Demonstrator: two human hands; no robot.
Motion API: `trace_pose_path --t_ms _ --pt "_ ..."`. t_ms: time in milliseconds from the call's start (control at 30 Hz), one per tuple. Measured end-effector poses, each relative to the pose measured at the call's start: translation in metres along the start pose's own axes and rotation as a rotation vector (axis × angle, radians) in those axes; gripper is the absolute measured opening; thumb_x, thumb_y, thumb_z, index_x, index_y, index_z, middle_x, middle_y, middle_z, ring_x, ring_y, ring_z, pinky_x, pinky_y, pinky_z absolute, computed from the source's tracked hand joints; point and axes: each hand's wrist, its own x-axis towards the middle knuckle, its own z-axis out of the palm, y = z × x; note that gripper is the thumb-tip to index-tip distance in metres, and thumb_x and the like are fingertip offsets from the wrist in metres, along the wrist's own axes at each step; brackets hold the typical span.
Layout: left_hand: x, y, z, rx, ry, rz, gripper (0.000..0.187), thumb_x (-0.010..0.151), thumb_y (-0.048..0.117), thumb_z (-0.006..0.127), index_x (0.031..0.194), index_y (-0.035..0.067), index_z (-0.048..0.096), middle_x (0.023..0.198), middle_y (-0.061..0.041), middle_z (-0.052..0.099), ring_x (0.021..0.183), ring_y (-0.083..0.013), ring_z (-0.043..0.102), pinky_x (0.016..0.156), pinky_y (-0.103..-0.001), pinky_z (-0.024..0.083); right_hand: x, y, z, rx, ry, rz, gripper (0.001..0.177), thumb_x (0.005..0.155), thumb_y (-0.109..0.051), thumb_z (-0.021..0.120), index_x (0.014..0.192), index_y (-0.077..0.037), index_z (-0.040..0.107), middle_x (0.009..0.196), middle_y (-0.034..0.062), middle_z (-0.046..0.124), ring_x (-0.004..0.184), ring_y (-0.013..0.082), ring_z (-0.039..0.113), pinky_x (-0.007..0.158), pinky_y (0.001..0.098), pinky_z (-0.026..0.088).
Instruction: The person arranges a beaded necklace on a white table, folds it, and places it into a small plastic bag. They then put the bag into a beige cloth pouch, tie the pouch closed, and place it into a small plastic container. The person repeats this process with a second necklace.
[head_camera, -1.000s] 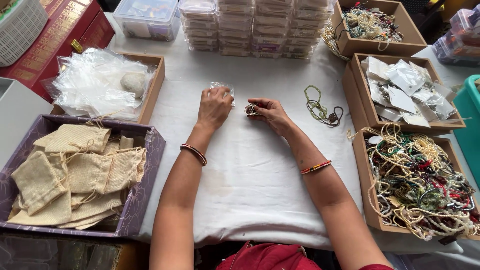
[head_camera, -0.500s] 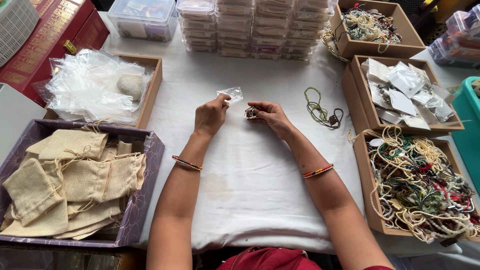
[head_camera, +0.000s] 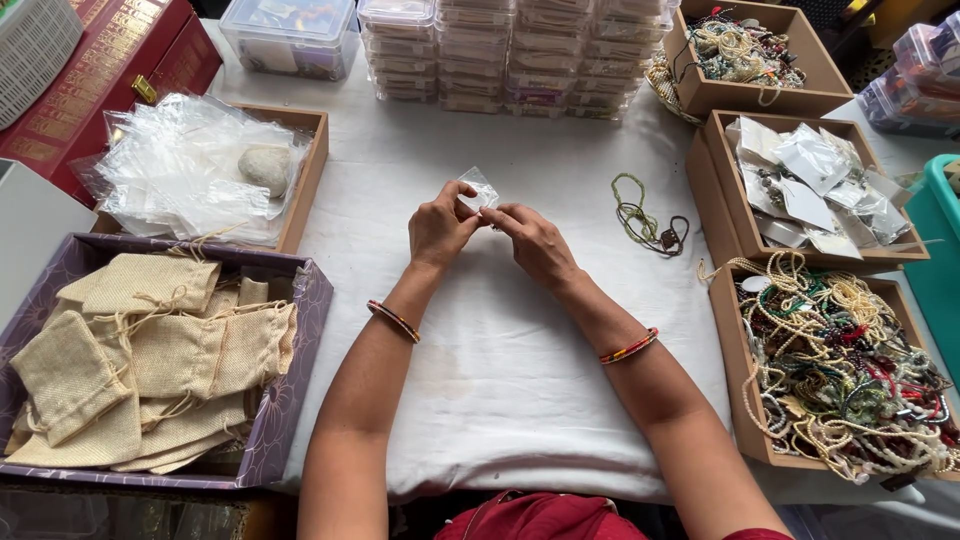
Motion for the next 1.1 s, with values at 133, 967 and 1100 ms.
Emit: trace_pose_path --t_ms 133,967,1100 --pt "0.006 -0.026 0.020 -0.467 -0.046 0.053 0.027 0.088 0.024 0.080 0.106 0.012 0.064 0.088 -0.001 0.080 0.083 -0.0116 0.079 0.072 -0.024 0.065 0.000 0.000 -0.002 -0.057 0.075 0.017 0.047 0.098 0.013 0.049 0.134 -0.014 0.063 0.118 0.0104 0.071 0.098 0.0246 0.073 0.085 0.0358 0.064" --pt "-0.006 0.009 0.013 -0.414 -0.227 -0.127 0.034 0.077 -0.004 0.070 0.108 0.009 0.076 0.116 -0.003 0.068 0.104 -0.0157 0.068 0.086 -0.029 0.063 -0.002 0.010 0.009 0.372 0.287 0.144 0.017 0.105 -0.002 0.057 0.118 -0.007 0.046 0.124 0.0067 0.072 0.109 0.0200 0.072 0.090 0.0318 0.062" --pt "-0.006 0.005 0.020 -0.327 -0.181 -0.121 0.017 0.088 0.003 0.068 0.105 0.007 0.072 0.103 -0.004 0.075 0.096 -0.0153 0.073 0.086 -0.029 0.060 -0.004 0.016 0.009 0.059 0.350 -0.040 0.018 0.103 -0.002 0.061 0.117 -0.010 0.055 0.122 0.0058 0.073 0.107 0.0224 0.072 0.095 0.0378 0.059"
